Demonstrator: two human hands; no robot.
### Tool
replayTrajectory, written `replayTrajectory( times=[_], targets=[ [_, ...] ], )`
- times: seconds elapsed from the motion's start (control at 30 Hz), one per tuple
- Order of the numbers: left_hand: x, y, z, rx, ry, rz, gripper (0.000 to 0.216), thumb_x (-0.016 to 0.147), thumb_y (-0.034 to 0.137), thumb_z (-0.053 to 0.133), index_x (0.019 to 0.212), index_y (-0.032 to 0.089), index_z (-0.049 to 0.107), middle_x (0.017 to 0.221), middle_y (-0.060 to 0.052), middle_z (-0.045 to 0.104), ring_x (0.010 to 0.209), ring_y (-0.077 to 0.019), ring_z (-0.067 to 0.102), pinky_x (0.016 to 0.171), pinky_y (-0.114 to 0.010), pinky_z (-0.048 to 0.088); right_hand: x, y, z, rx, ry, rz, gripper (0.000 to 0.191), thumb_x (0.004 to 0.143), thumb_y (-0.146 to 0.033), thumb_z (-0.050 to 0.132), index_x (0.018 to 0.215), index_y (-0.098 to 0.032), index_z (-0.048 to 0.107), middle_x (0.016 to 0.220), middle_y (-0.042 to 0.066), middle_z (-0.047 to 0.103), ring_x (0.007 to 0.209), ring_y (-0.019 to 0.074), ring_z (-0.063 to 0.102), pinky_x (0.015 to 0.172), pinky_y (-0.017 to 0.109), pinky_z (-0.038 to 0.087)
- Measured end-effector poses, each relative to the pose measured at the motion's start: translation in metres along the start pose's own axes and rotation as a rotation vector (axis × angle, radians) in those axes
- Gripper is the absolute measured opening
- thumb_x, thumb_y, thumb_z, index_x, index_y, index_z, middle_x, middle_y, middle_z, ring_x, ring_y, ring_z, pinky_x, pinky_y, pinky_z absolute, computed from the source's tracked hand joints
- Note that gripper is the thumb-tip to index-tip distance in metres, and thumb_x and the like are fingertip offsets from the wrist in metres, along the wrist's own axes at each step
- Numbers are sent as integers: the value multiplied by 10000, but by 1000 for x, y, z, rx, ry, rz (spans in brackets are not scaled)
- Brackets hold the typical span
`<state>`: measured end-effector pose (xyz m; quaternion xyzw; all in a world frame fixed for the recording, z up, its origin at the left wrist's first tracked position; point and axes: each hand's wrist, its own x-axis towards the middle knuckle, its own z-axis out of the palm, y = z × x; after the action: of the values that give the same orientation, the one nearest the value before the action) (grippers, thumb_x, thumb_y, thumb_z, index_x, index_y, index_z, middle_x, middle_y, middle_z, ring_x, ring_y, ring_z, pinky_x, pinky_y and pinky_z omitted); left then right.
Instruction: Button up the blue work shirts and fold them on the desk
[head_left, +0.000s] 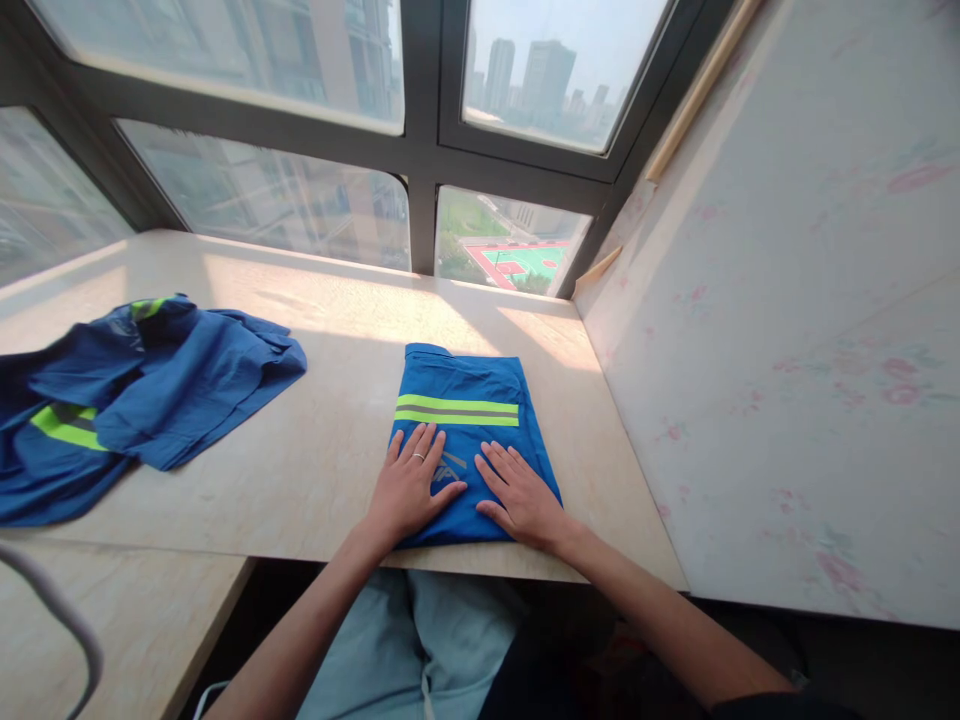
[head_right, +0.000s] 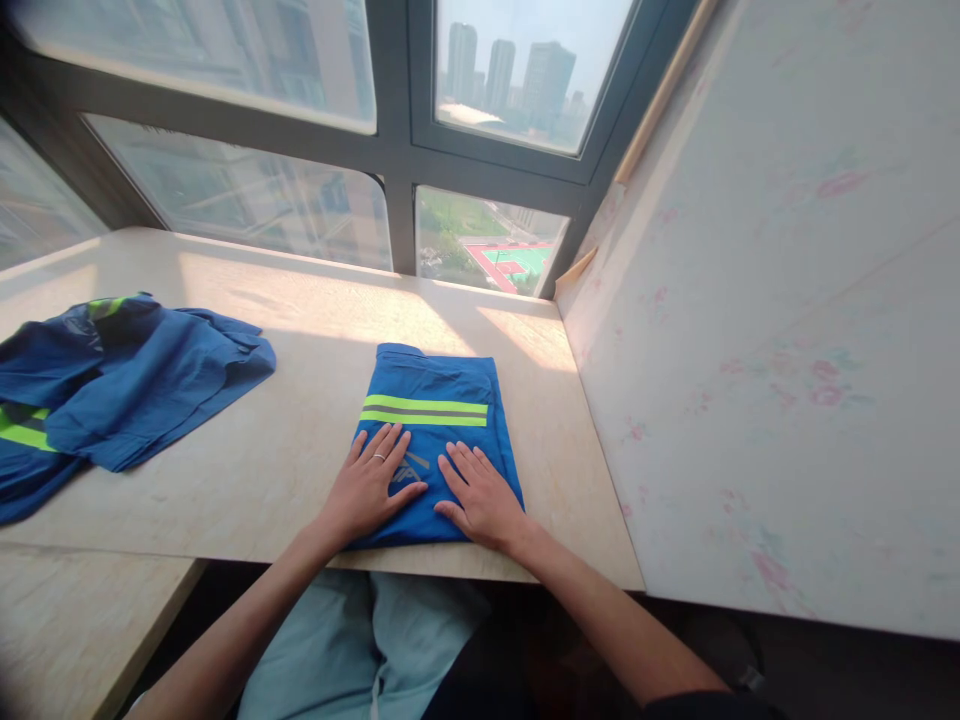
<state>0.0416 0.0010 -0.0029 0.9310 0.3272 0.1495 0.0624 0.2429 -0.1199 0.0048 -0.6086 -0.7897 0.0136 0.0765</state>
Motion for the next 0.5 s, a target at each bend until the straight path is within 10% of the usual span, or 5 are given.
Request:
replayTrajectory(
  times=[0.5],
  targets=[
    [-38,3,2,-172,135,-235,694,912,548,494,1444,105,434,1544,-200,356,1432,-331,336,1135,-529,345,-29,7,-1,85,25,-25,596,1002,-444,424,1519,-160,335,1571,139,312,1474,276,248,1177,534,295]
  ],
)
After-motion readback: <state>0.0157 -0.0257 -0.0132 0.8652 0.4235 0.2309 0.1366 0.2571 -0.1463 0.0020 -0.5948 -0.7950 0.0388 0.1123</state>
